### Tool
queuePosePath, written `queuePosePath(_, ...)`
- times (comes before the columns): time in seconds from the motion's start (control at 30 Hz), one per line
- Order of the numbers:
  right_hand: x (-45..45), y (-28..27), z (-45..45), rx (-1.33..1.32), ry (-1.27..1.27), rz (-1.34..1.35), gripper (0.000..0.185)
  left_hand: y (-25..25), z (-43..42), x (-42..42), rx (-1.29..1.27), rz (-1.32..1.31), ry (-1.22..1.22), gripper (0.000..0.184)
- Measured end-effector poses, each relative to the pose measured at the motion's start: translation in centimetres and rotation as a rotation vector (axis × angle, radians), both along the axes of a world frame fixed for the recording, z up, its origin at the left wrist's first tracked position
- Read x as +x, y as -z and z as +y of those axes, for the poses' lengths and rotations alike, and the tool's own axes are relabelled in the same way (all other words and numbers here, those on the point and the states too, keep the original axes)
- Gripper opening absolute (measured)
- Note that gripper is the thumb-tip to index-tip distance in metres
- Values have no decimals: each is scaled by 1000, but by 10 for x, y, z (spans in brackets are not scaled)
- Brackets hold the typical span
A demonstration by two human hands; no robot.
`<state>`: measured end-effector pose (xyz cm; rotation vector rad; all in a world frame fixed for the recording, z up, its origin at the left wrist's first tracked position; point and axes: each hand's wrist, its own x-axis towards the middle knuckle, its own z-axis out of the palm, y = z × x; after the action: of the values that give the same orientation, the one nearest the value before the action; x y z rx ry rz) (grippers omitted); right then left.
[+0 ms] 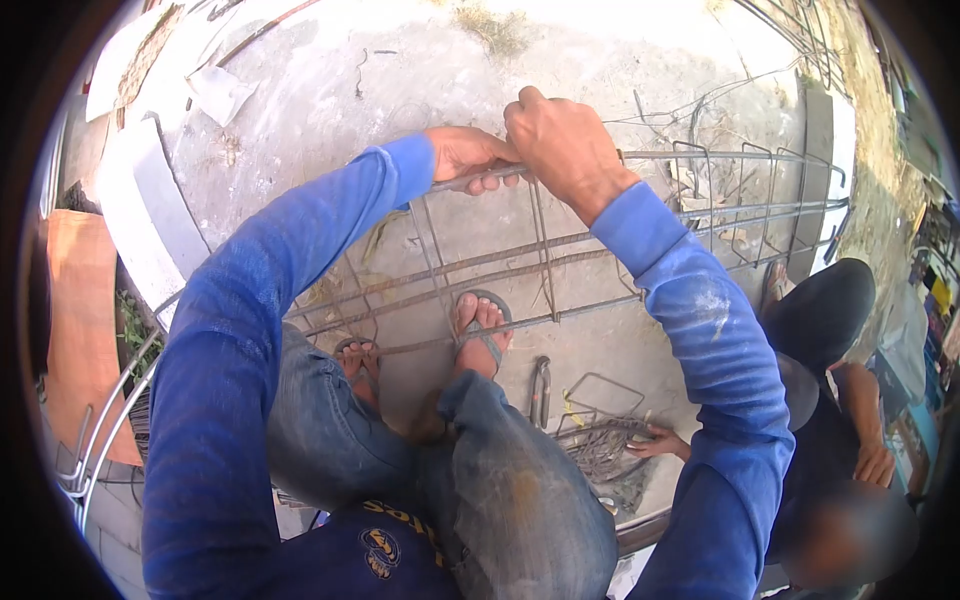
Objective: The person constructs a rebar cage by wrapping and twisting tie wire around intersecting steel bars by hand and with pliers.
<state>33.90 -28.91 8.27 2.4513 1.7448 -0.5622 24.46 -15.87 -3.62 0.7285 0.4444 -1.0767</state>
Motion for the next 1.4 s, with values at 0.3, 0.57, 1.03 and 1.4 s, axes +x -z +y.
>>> queuePosePath(0.3, -80, 3, -47, 302, 532, 176, 8, 7, 4, 7, 19, -108, 68, 44)
queuePosePath(0.57, -92, -13, -58, 218, 601, 199, 21, 1, 12, 8, 58, -147, 139, 46)
queuePosePath(1.03, -172, -25, -77, 108, 773, -57, 53, -29, 11, 14, 255, -77, 146, 42)
queuePosePath(1.4, -181, 39, -31, -59, 866, 143, 36, -44, 6, 12, 425, -72, 142, 39)
